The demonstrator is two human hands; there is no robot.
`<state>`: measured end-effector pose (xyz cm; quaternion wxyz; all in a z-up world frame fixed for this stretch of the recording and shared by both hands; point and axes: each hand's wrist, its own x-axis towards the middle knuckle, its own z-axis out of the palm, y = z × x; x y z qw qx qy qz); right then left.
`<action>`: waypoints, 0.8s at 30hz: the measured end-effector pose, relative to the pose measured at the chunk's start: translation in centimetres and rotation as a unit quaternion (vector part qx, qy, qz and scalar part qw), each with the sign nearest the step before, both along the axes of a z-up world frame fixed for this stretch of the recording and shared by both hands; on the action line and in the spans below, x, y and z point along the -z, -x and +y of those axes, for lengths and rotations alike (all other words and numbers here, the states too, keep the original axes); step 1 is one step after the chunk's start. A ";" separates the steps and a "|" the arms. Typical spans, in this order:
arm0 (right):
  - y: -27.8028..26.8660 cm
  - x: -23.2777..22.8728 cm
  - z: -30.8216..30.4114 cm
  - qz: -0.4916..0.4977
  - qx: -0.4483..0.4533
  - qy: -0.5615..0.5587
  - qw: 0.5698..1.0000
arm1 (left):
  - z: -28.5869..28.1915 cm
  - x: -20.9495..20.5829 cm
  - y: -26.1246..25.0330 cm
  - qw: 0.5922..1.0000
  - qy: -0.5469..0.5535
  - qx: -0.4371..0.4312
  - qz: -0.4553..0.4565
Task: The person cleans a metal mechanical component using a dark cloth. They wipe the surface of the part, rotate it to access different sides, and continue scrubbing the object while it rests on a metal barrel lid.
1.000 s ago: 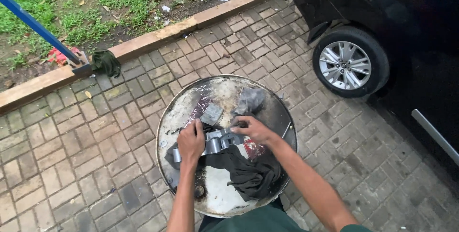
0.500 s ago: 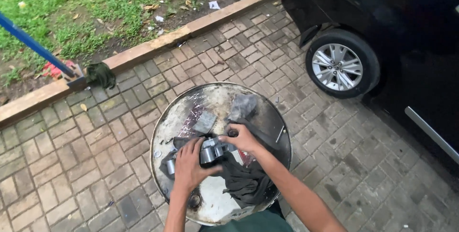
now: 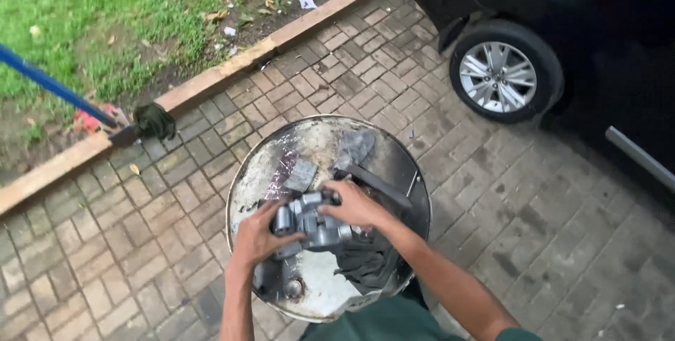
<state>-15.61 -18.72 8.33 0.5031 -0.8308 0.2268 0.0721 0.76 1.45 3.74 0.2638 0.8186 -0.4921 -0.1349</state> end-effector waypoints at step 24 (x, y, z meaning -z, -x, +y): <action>8.3 4.9 4.5 -0.050 0.151 0.001 0.987 | -1.2 2.2 3.4 0.990 0.012 0.136 0.045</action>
